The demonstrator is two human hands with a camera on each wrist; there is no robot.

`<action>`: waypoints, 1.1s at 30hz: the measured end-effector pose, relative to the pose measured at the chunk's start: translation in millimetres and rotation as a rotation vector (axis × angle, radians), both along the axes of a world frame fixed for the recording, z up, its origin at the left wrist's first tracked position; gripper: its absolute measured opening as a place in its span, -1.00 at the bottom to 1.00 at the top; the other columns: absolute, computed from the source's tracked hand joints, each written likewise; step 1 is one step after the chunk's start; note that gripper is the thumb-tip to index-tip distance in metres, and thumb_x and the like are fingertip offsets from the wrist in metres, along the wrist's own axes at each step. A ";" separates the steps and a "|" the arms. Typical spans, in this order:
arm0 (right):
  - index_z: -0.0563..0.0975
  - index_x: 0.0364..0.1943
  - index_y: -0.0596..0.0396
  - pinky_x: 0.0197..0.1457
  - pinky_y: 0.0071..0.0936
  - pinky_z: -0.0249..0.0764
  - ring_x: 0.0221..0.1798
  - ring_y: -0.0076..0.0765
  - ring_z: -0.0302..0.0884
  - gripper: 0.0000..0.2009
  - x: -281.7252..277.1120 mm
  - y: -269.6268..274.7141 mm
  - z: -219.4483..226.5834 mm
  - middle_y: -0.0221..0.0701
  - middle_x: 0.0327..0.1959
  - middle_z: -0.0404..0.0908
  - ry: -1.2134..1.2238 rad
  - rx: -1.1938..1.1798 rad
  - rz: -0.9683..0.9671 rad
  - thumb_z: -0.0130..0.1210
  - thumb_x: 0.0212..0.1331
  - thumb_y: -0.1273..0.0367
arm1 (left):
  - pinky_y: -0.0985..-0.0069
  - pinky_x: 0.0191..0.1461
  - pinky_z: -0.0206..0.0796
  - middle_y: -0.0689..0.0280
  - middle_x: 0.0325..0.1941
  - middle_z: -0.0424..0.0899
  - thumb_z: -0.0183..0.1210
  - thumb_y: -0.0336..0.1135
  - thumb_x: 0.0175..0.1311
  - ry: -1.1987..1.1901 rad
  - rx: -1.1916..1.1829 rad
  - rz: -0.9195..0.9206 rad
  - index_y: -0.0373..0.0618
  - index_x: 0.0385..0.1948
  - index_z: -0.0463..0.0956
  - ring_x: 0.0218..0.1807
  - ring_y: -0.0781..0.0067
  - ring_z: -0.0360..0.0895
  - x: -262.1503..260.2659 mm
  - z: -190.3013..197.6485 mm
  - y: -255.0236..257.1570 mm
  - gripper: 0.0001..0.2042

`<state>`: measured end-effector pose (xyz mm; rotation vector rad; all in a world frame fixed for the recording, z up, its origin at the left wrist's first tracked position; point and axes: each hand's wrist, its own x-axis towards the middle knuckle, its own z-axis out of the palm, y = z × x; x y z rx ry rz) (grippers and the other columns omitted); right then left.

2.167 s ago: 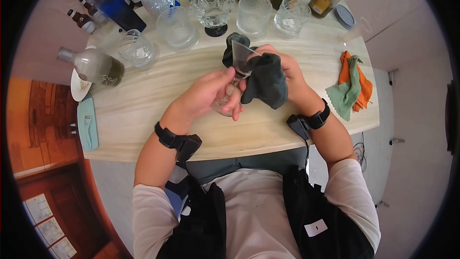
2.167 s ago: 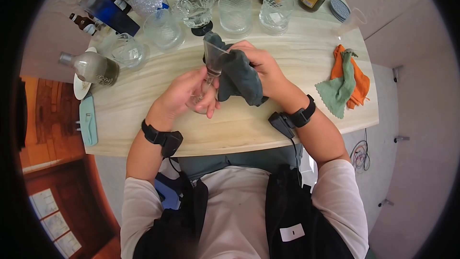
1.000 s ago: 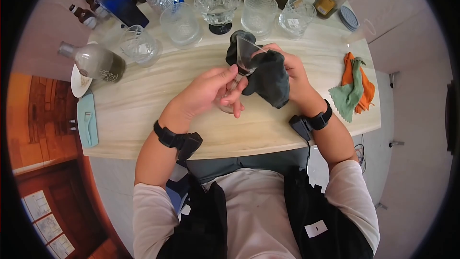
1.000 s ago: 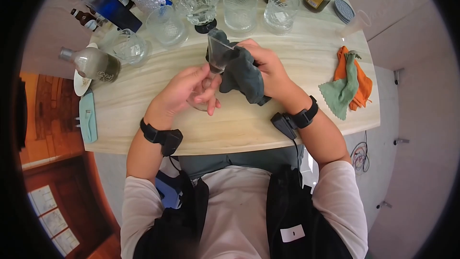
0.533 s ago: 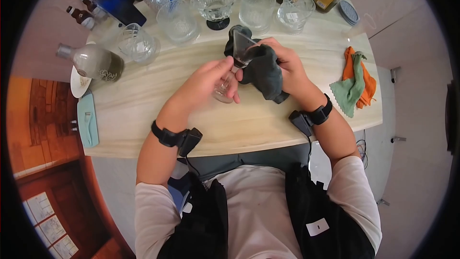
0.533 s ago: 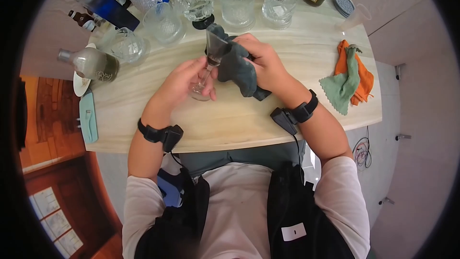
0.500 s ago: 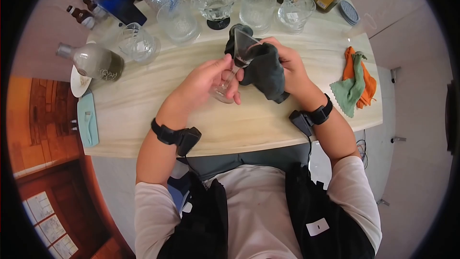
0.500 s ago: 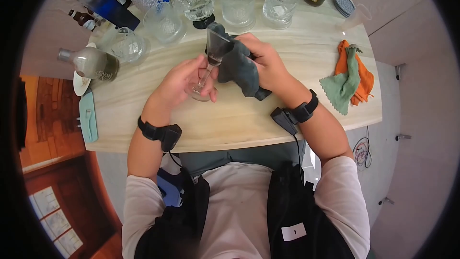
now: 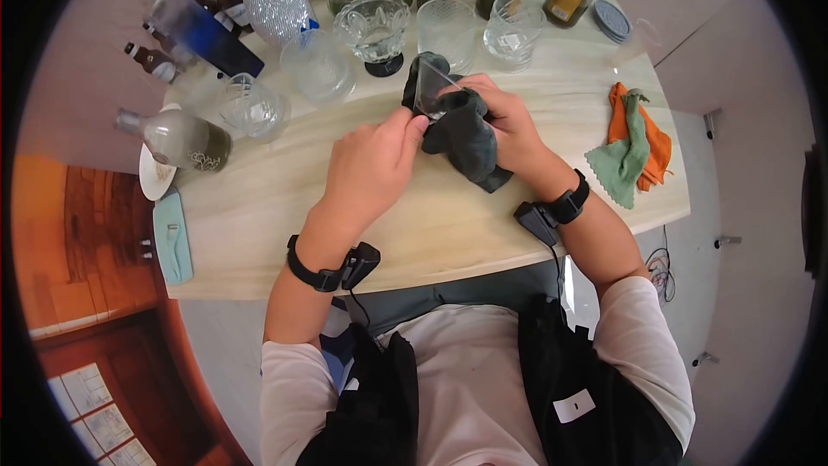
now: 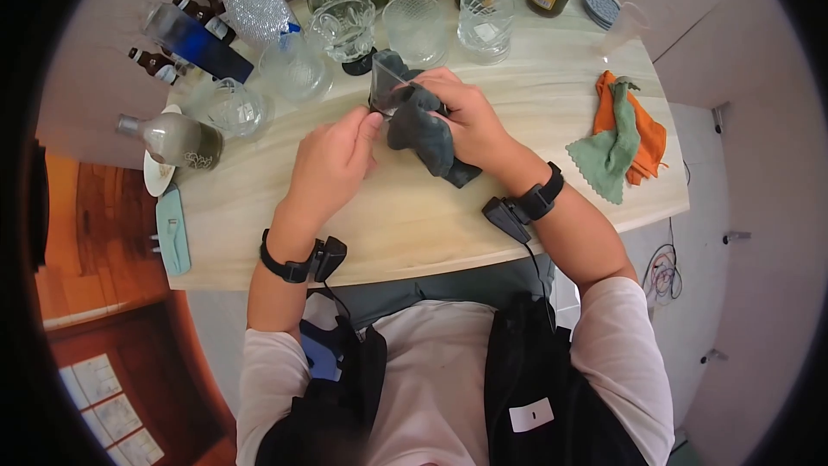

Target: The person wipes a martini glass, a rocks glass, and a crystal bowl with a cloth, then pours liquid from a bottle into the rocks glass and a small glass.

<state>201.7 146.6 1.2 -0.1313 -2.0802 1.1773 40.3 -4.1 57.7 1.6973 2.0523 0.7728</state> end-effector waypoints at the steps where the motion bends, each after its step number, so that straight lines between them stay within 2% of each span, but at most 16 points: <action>1: 0.61 -0.08 0.22 0.13 -0.40 0.41 0.04 -0.30 0.50 -0.73 1.1 1.2 1.2 -0.32 -0.05 0.63 -0.001 -0.053 0.001 0.29 0.14 0.44 | 0.39 -0.34 0.45 0.32 -0.63 0.56 -0.19 -0.02 0.58 -0.165 -0.042 -0.015 -0.18 -0.40 0.45 -0.54 0.36 0.61 0.2 3.5 2.3 -0.56; 2: 0.61 -0.08 0.22 0.13 -0.40 0.41 0.04 -0.30 0.50 -0.73 2.6 1.4 3.0 -0.32 -0.05 0.63 0.006 -0.047 -0.004 0.29 0.14 0.44 | 0.39 -0.34 0.45 0.32 -0.63 0.56 -0.19 -0.02 0.58 -0.157 -0.037 -0.020 -0.18 -0.40 0.45 -0.54 0.36 0.61 -5.4 4.7 6.5 -0.56; 4: 0.60 -0.06 0.22 0.13 -0.43 0.41 0.03 -0.35 0.51 -0.72 6.4 -0.1 5.6 -0.34 -0.01 0.60 0.057 -0.278 0.052 0.29 0.14 0.45 | 0.40 -0.37 0.43 0.34 -0.65 0.51 -0.14 -0.03 0.56 -1.063 -0.247 -0.185 -0.22 -0.30 0.46 -0.56 0.39 0.59 -23.6 3.8 17.8 -0.59; 8: 0.60 -0.04 0.21 0.12 -0.44 0.42 0.02 -0.39 0.52 -0.72 8.2 6.2 5.1 -0.35 0.02 0.57 0.108 -0.214 0.019 0.29 0.15 0.46 | 0.44 -0.36 0.44 0.35 -0.65 0.49 -0.16 -0.01 0.56 -1.225 -0.391 -0.265 -0.24 -0.27 0.45 -0.56 0.38 0.59 -34.4 3.3 34.8 -0.57; 11: 0.59 -0.03 0.21 0.14 -0.44 0.41 0.05 -0.38 0.50 -0.71 10.5 12.0 4.7 -0.33 0.01 0.58 0.061 -0.189 -0.025 0.28 0.16 0.45 | 0.43 -0.36 0.46 0.36 -0.65 0.48 -0.15 -0.02 0.56 -0.972 -0.314 -0.321 -0.25 -0.30 0.45 -0.55 0.35 0.60 -23.2 2.0 40.0 -0.57; 13: 0.60 0.00 0.18 0.15 -0.40 0.38 0.08 -0.31 0.46 -0.71 6.9 10.6 3.6 -0.30 -0.08 0.61 0.048 -0.129 -0.038 0.21 0.22 0.39 | 0.39 -0.43 0.41 0.18 -0.63 0.55 -0.07 -0.06 0.53 -0.336 -0.058 -0.127 -0.20 -0.32 0.44 -0.60 0.31 0.60 -8.8 4.1 33.0 -0.64; 14: 0.60 0.00 0.18 0.15 -0.40 0.38 0.08 -0.31 0.46 -0.71 5.4 8.7 2.2 -0.30 -0.08 0.61 0.053 -0.133 -0.046 0.21 0.22 0.39 | 0.39 -0.43 0.41 0.18 -0.63 0.55 -0.07 -0.06 0.53 -0.331 -0.064 -0.134 -0.20 -0.32 0.44 -0.60 0.31 0.60 -1.0 5.0 29.5 -0.64; 16: 0.60 -0.01 0.18 0.15 -0.39 0.37 0.05 -0.30 0.45 -0.73 2.7 6.9 0.4 -0.32 -0.10 0.61 0.044 -0.210 -0.053 0.17 0.25 0.38 | 0.33 -0.44 0.40 0.08 -0.59 0.56 -0.02 -0.10 0.50 0.520 0.056 -0.018 -0.22 -0.31 0.45 -0.58 0.27 0.61 9.5 6.6 26.2 -0.67; 17: 0.60 -0.01 0.18 0.15 -0.39 0.37 0.05 -0.30 0.45 -0.73 3.2 8.2 -1.0 -0.32 -0.10 0.61 0.044 -0.209 -0.054 0.17 0.25 0.38 | 0.33 -0.44 0.40 0.08 -0.59 0.56 -0.02 -0.10 0.50 0.520 0.057 -0.019 -0.22 -0.31 0.45 -0.58 0.27 0.61 7.7 6.5 27.2 -0.67; 19: 0.59 -0.02 0.18 0.12 -0.40 0.38 0.02 -0.31 0.44 -0.75 5.3 11.7 -2.8 -0.32 -0.13 0.60 0.007 -0.169 -0.038 0.16 0.26 0.38 | 0.36 -0.37 0.43 0.18 -0.58 0.56 -0.05 -0.09 0.52 0.111 -0.038 -0.070 -0.21 -0.31 0.45 -0.55 0.29 0.62 0.6 4.3 28.6 -0.66; 20: 0.59 -0.02 0.18 0.12 -0.40 0.38 0.02 -0.31 0.44 -0.75 5.2 11.7 -1.9 -0.32 -0.13 0.60 0.006 -0.166 -0.033 0.16 0.26 0.38 | 0.36 -0.37 0.43 0.18 -0.58 0.56 -0.05 -0.09 0.52 0.110 -0.035 -0.064 -0.21 -0.31 0.45 -0.55 0.29 0.62 -5.9 0.1 30.1 -0.66; 22: 0.59 -0.07 0.19 0.11 -0.39 0.37 -0.01 -0.29 0.43 -0.78 6.9 8.8 -0.5 -0.32 -0.14 0.59 0.021 -0.297 -0.010 0.15 0.27 0.37 | 0.40 -0.26 0.47 0.31 -0.59 0.51 -0.09 -0.07 0.55 -0.903 -0.167 -0.212 -0.20 -0.29 0.46 -0.47 0.36 0.63 -20.9 -10.3 32.0 -0.64; 23: 0.59 -0.07 0.19 0.11 -0.39 0.37 -0.01 -0.29 0.43 -0.78 8.0 9.2 0.1 -0.32 -0.14 0.59 0.025 -0.296 -0.013 0.15 0.27 0.37 | 0.40 -0.26 0.47 0.31 -0.59 0.51 -0.09 -0.07 0.55 -0.900 -0.167 -0.215 -0.20 -0.29 0.46 -0.47 0.36 0.63 -25.3 -12.5 30.2 -0.64; 25: 0.59 -0.09 0.18 0.12 -0.41 0.36 0.00 -0.29 0.43 -0.78 8.6 9.7 3.5 -0.33 -0.11 0.58 0.016 -0.180 0.049 0.16 0.26 0.37 | 0.45 -0.16 0.48 0.42 -0.61 0.43 -0.13 -0.06 0.57 -1.321 -0.356 -0.237 -0.21 -0.27 0.46 -0.40 0.42 0.62 -30.4 -15.1 23.8 -0.63; 28: 0.59 -0.12 0.18 0.16 -0.39 0.35 0.05 -0.24 0.45 -0.80 7.6 10.6 17.0 -0.32 -0.02 0.56 0.052 0.134 0.000 0.18 0.23 0.39 | 0.48 -0.21 0.48 0.42 -0.62 0.41 -0.12 -0.11 0.57 -1.115 -0.285 -0.265 -0.21 -0.29 0.46 -0.37 0.49 0.61 -33.3 -22.2 18.9 -0.65; 33: 0.56 -0.07 0.15 0.22 -0.34 0.35 0.14 -0.19 0.46 -0.76 14.3 15.3 11.4 -0.25 0.07 0.53 0.030 -0.089 0.030 0.20 0.17 0.43 | 0.50 -0.28 0.43 0.45 -0.65 0.34 -0.06 -0.12 0.55 -0.898 -0.071 -0.150 -0.20 -0.36 0.46 -0.49 0.53 0.53 -23.7 -28.0 14.8 -0.66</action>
